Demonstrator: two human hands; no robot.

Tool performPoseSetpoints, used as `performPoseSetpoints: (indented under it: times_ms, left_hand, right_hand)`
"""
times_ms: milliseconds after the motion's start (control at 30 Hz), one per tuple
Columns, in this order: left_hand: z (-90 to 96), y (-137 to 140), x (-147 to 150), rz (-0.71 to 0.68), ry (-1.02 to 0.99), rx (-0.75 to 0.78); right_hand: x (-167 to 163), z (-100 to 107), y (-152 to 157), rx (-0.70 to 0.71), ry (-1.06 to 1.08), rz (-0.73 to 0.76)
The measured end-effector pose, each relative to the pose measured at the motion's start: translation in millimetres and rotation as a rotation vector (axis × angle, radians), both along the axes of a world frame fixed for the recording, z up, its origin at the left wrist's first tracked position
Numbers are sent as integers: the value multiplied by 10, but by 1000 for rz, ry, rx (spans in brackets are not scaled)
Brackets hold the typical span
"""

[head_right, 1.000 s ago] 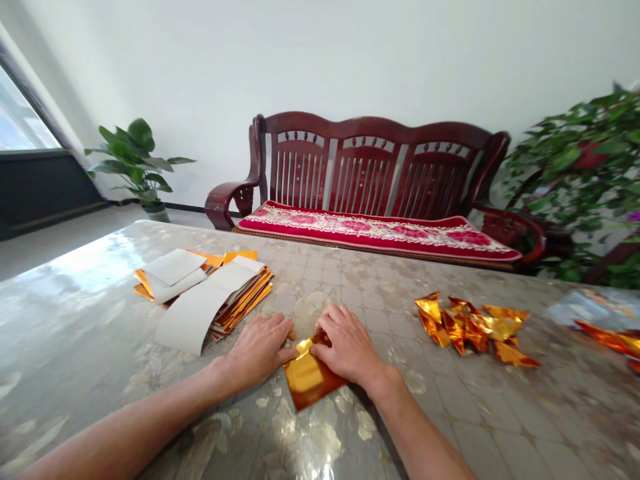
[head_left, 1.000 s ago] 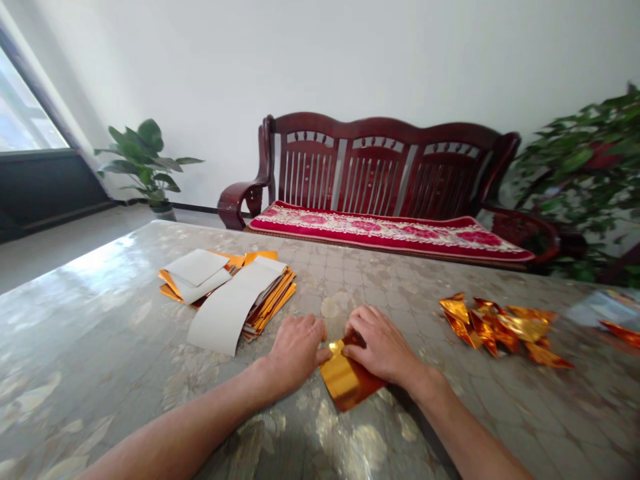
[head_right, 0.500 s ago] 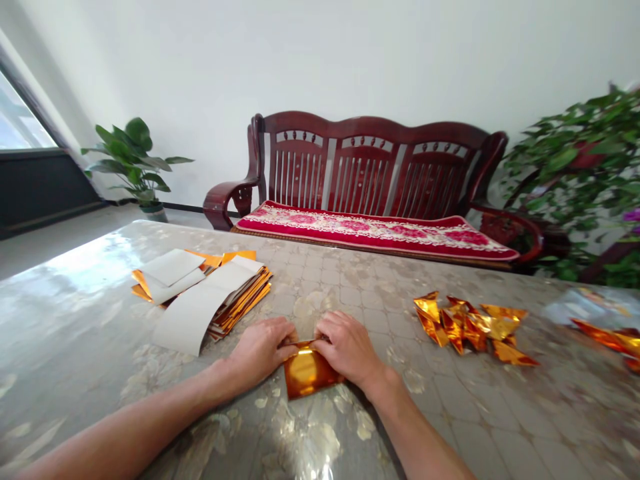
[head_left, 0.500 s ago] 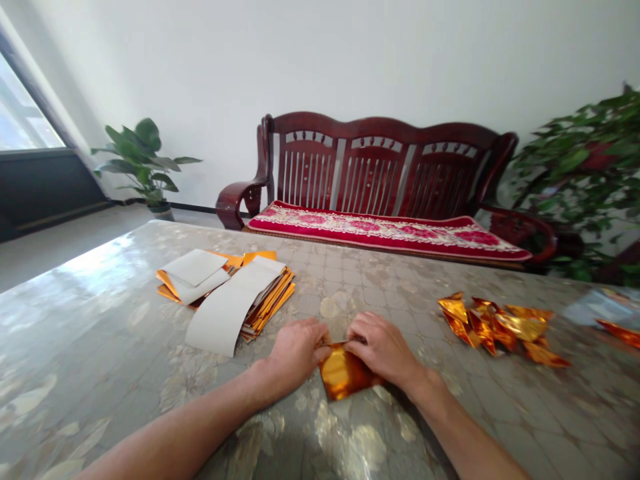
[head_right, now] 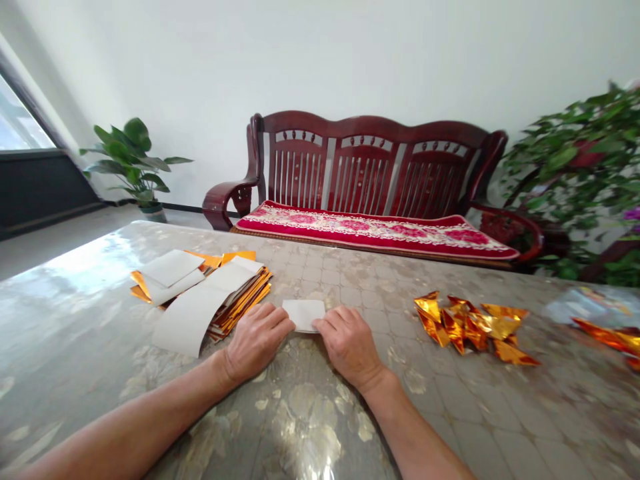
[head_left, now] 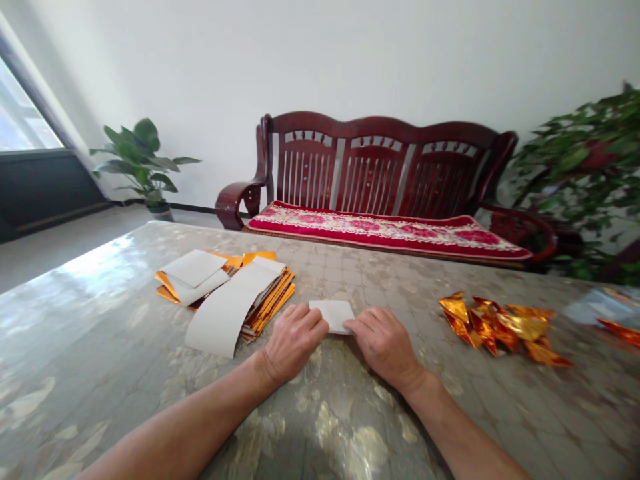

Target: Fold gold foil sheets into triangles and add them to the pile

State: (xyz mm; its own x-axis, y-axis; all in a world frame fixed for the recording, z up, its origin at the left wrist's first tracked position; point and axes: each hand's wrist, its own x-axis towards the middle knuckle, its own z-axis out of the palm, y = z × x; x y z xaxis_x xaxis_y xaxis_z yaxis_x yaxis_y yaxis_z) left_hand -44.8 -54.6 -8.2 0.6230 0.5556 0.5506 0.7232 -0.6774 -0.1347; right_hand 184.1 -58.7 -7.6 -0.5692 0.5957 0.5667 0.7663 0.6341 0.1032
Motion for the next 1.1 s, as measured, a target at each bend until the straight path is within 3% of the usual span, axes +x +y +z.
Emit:
performPoseSetpoints:
  times_ms: [267,600,867,1100]
  left_hand:
    - [-116,-45,-2,26,101,-255]
    - [46,-18,-32,156,-160,-636]
    - [71,113,-44,319,-208,-788]
    - [151,145,-24,391,-112,-759]
  right_hand:
    - [10,-27,-24,-258,-69,53]
    - [-16,-3,-20,-428,40,16]
    - [-28,-11,11,-512,90,-77]
    - [-86,-2,7,-518,56,-213]
